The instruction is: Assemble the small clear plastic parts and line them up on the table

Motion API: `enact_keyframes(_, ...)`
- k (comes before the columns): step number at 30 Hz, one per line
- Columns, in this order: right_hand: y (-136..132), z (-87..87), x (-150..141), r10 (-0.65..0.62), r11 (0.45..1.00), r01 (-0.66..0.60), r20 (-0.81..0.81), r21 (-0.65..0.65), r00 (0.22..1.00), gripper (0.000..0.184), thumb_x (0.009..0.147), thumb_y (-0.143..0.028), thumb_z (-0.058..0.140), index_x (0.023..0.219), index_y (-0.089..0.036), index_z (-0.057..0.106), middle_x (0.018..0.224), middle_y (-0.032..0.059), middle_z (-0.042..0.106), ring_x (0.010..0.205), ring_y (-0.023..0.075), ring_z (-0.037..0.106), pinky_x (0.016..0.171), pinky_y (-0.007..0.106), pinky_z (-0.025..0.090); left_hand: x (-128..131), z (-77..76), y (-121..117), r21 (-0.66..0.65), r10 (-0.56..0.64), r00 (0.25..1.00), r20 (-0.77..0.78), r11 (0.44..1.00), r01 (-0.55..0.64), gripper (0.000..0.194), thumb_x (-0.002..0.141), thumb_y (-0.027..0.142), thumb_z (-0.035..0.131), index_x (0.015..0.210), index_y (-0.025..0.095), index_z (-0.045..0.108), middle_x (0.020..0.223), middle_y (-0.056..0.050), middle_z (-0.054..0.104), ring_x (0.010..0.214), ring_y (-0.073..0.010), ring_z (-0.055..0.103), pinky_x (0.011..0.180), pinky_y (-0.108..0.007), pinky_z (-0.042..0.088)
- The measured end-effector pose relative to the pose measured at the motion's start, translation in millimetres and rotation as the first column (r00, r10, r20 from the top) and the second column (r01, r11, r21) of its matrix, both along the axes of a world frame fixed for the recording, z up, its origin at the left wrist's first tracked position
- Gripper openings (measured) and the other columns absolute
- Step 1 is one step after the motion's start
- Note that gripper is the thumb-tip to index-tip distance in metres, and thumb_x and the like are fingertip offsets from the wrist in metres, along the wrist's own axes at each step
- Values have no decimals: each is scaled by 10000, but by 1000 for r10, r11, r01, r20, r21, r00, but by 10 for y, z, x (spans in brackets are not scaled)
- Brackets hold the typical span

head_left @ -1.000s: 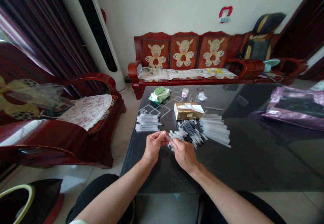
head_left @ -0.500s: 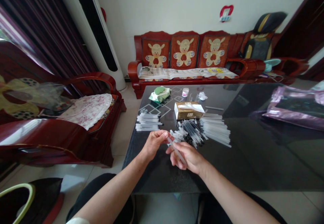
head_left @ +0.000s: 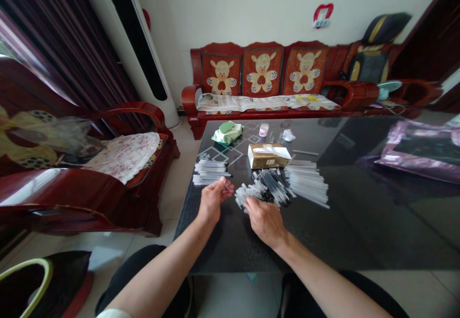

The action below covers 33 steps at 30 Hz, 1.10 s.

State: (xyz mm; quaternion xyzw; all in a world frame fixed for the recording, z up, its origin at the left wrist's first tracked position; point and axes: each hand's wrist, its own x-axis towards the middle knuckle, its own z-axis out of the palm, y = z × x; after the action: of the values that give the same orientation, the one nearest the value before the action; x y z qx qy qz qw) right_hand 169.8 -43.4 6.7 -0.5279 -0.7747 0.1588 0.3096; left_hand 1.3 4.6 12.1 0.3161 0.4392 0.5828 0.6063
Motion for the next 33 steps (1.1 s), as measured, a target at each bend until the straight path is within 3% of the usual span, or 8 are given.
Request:
enact_keyframes(3,-42,-56,14,-29,999,24,118,41,993,333,976,-351,346,781,-211,578,671,68,646,583,169,572,569,289,302,-123,43,91,36,6,999,46,999,-8,381,663,464,775,758,112,664,717,-49,693,613,-104,636,598,-202,506)
enact_keyframes(10,-20,-94,18,-32,999,35,105,-26,994,342,977,-352,337,762,-217,566,618,40,628,582,186,602,574,293,303,-80,-21,39,-29,-146,986,80,989,148,364,696,434,770,800,99,673,715,-50,686,580,-86,619,572,-188,512)
enact_keyframes(16,-6,-81,43,-44,998,44,4,-50,999,290,967,-315,340,1078,-193,579,803,58,702,730,195,657,658,277,394,-47,-106,38,-30,-223,975,21,974,224,363,728,432,741,865,102,683,679,-26,658,516,-59,566,477,-153,440)
enact_keyframes(18,49,-60,112,-77,996,76,-11,-37,997,288,954,-301,364,1100,-175,576,839,66,708,748,194,660,681,275,413,-47,-127,35,-35,-229,973,4,973,229,362,728,422,741,887,102,681,679,-25,657,514,-58,562,468,-148,429)
enact_keyframes(23,394,42,721,-234,969,230,39,88,971,219,891,-246,455,951,-188,657,895,63,710,796,193,651,714,267,426,-54,-150,22,-60,-237,971,-25,970,236,366,704,410,758,881,103,666,685,-32,664,518,-62,562,476,-150,435)
enact_keyframes(28,727,9,1585,-514,847,439,249,299,821,213,827,-170,490,920,-155,681,944,107,694,861,226,608,781,298,408,-22,-134,-1,-59,-273,960,-53,961,270,377,722,431,738,892,104,657,715,-43,670,540,-69,571,497,-161,457)
enact_keyframes(33,827,-182,1875,-537,843,440,462,310,705,251,830,-149,483,962,-131,696,912,135,677,849,235,571,814,333,370,19,-119,-44,-57,-306,948,-84,952,302,406,734,477,714,896,108,658,775,-56,672,578,-89,601,535,-195,499)
